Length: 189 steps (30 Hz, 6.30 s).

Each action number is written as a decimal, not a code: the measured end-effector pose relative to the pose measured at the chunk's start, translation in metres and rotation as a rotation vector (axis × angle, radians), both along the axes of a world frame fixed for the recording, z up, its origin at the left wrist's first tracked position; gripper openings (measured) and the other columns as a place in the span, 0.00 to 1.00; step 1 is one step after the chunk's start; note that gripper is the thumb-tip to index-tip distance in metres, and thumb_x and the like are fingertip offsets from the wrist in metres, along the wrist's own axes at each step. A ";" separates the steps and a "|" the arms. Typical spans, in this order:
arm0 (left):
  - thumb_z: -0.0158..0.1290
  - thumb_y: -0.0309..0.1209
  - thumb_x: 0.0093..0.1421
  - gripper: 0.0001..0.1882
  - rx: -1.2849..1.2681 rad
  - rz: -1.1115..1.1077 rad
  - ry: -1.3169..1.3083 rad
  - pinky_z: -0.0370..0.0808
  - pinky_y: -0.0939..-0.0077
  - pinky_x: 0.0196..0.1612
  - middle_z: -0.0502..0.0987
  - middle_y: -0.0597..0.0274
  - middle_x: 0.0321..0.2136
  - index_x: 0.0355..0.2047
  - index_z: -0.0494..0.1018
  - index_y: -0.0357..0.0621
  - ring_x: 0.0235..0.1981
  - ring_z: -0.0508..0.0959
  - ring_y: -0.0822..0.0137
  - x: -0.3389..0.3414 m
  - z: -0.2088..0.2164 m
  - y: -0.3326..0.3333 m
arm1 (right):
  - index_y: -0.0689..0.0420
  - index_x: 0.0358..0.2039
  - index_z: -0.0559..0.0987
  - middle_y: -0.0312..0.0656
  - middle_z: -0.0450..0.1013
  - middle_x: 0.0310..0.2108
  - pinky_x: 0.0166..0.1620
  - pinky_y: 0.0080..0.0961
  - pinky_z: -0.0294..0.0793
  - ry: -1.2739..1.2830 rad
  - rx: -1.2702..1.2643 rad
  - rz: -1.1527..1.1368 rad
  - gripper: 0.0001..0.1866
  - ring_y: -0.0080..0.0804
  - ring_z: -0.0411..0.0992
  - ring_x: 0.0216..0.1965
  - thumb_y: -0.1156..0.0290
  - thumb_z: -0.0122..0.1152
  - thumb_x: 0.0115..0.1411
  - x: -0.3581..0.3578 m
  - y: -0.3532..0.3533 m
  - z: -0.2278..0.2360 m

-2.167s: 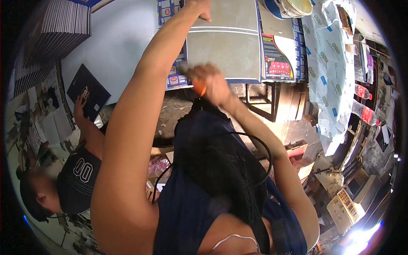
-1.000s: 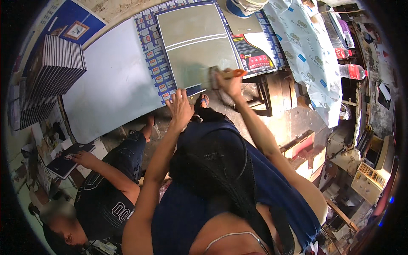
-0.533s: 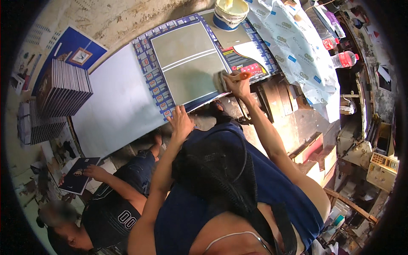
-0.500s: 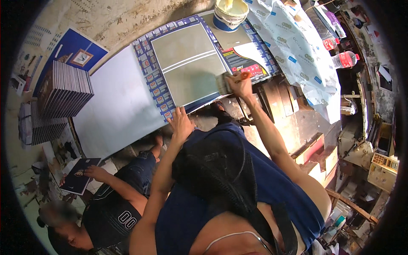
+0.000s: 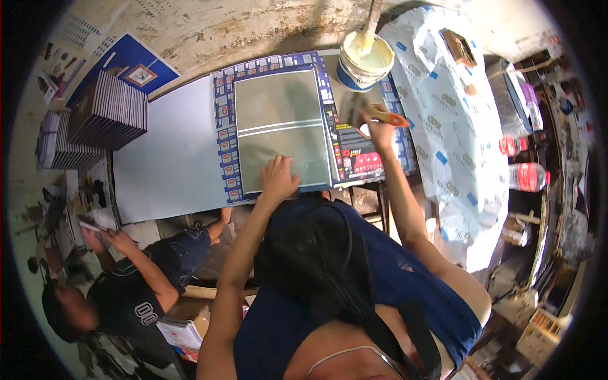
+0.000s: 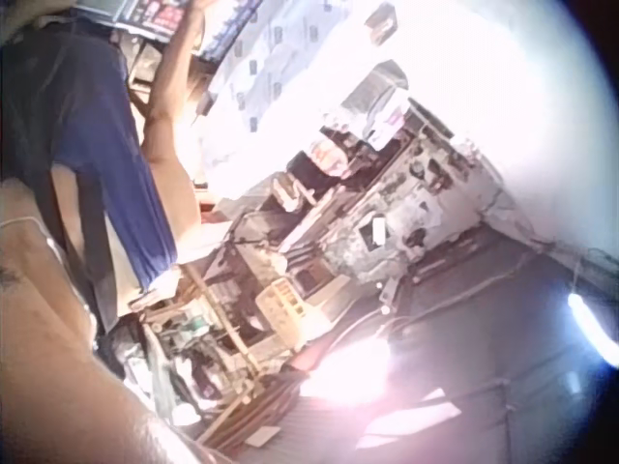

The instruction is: The person applies glue to the interior surface of folders using a brush and then places the folders onto a stack on the table.

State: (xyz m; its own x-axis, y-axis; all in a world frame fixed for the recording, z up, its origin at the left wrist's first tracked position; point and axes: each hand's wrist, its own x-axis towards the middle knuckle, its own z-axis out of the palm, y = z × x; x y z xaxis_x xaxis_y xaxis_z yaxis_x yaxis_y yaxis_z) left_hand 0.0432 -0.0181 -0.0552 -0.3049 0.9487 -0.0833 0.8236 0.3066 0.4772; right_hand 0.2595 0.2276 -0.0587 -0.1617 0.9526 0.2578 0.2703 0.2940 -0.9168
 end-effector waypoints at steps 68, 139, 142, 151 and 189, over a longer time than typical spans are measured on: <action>0.56 0.44 0.54 0.22 0.064 0.819 0.084 0.72 0.54 0.52 0.75 0.44 0.44 0.43 0.77 0.42 0.50 0.74 0.47 -0.167 -0.061 0.046 | 0.53 0.33 0.78 0.42 0.76 0.29 0.50 0.39 0.65 -1.257 0.300 1.267 0.16 0.43 0.72 0.40 0.54 0.66 0.54 -0.007 0.057 0.124; 0.54 0.36 0.53 0.14 0.009 -0.637 0.858 0.68 0.58 0.59 0.79 0.54 0.38 0.38 0.80 0.46 0.49 0.75 0.52 -0.351 -0.065 -0.010 | 0.61 0.34 0.81 0.49 0.79 0.24 0.40 0.39 0.77 -0.856 0.161 0.349 0.27 0.42 0.80 0.31 0.45 0.65 0.53 -0.088 0.282 0.018; 0.52 0.34 0.53 0.07 0.087 -1.051 0.950 0.71 0.65 0.56 0.77 0.61 0.38 0.29 0.78 0.49 0.52 0.73 0.61 -0.274 -0.077 0.068 | 0.60 0.31 0.83 0.47 0.79 0.23 0.33 0.33 0.78 -0.710 -0.174 0.419 0.25 0.34 0.79 0.25 0.46 0.65 0.53 -0.045 0.306 0.033; 0.51 0.34 0.57 0.08 -0.470 -0.883 0.858 0.68 0.63 0.58 0.78 0.63 0.40 0.33 0.79 0.49 0.55 0.71 0.62 -0.273 -0.107 0.067 | 0.62 0.29 0.81 0.51 0.77 0.24 0.35 0.37 0.76 -0.611 0.116 0.345 0.30 0.43 0.78 0.28 0.44 0.52 0.63 -0.054 0.318 0.119; 0.73 0.54 0.29 0.65 -0.247 -0.089 0.178 0.61 0.37 0.58 0.56 0.50 0.65 0.64 0.54 0.40 0.64 0.59 0.52 -0.070 -0.026 -0.054 | 0.57 0.34 0.80 0.57 0.78 0.32 0.41 0.49 0.76 -0.663 0.250 0.119 0.14 0.56 0.77 0.37 0.59 0.59 0.58 -0.221 0.071 0.005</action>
